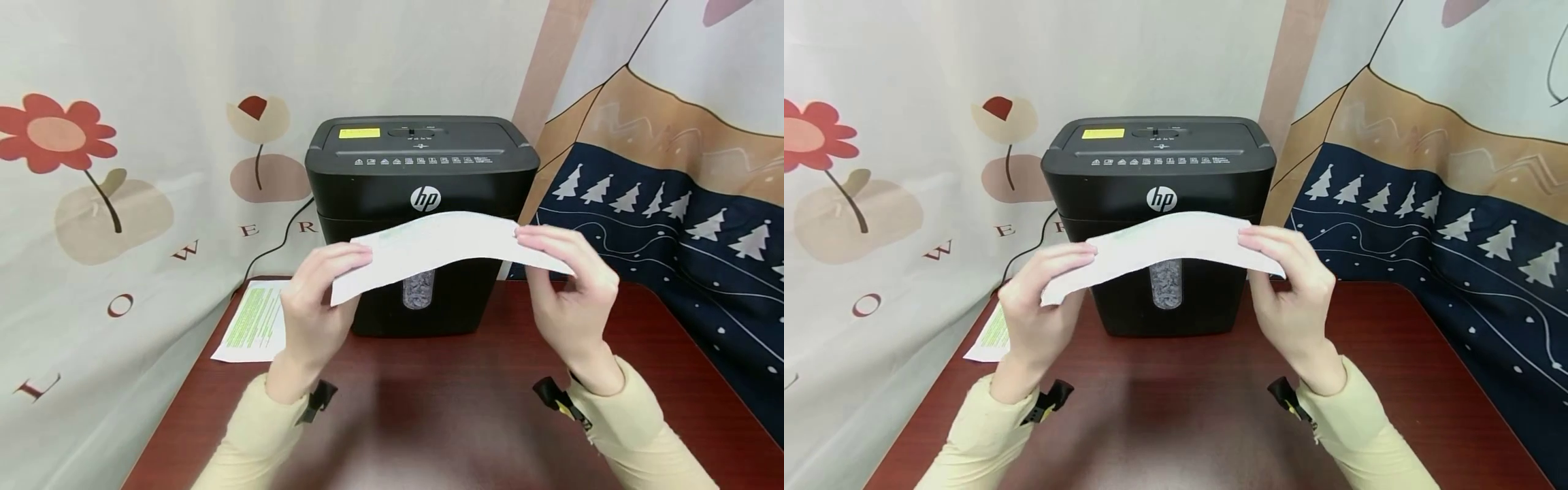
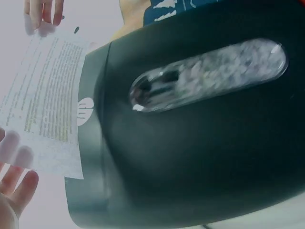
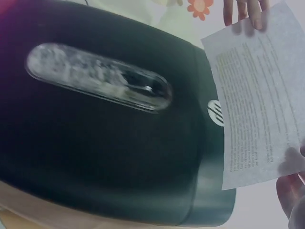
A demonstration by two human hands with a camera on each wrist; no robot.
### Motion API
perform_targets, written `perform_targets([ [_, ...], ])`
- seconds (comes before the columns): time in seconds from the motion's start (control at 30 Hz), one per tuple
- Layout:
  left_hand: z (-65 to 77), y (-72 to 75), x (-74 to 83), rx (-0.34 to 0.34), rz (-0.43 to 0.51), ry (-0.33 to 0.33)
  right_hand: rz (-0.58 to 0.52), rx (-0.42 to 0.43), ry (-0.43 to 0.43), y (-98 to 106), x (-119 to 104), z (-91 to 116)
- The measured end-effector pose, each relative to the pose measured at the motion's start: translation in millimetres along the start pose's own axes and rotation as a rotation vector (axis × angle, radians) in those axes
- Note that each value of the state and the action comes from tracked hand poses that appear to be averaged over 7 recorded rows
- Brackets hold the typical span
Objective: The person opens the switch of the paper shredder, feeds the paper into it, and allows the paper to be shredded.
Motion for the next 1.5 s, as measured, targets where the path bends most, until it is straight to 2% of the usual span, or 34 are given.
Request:
perform_targets([
  [0.13,-21.9,3.4,-2.7,0.013,-0.001,-0.008,-0.030,0.033,0.011,-2,-1,-22],
  [0.27,-37.0,4.1,-5.1,0.016,-0.006,-0.015,-0.045,0.048,0.038,-6,-1,-37],
  [0.47,-63.1,5.6,-6.3,0.079,-0.006,-0.044,-0.087,0.079,0.064,-14,-1,-59],
  [0.67,-86.6,3.2,-17.8,0.107,-0.032,-0.035,-0.085,0.022,0.072,-26,5,-78],
  [0.83,-97.0,-2.6,-33.3,0.072,-0.033,0.014,-0.017,-0.068,0.035,-36,18,-89],
  [1.03,-106.3,-11.5,-53.5,0.016,0.001,0.102,-0.014,-0.163,-0.018,-43,32,-101],
  [1.2,-115.2,-20.2,-67.9,-0.021,-0.002,0.167,0.055,-0.206,-0.118,-46,44,-114],
  [1.3,-119.3,-23.8,-75.5,-0.026,-0.005,0.228,0.099,-0.224,-0.175,-49,50,-119],
  [1.5,-122.1,-31.5,-87.2,-0.041,0.000,0.325,0.142,-0.248,-0.220,-58,61,-129],
])
Point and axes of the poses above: each hand's wrist, its own z-axis away from the middle knuckle, its own y-axis out of the back of the hand, x = y × z, the point moved 6 cm from there along -z, towards the middle knuckle, and after that the axes turned 2 degrees about -z, right-handed, at the moved point
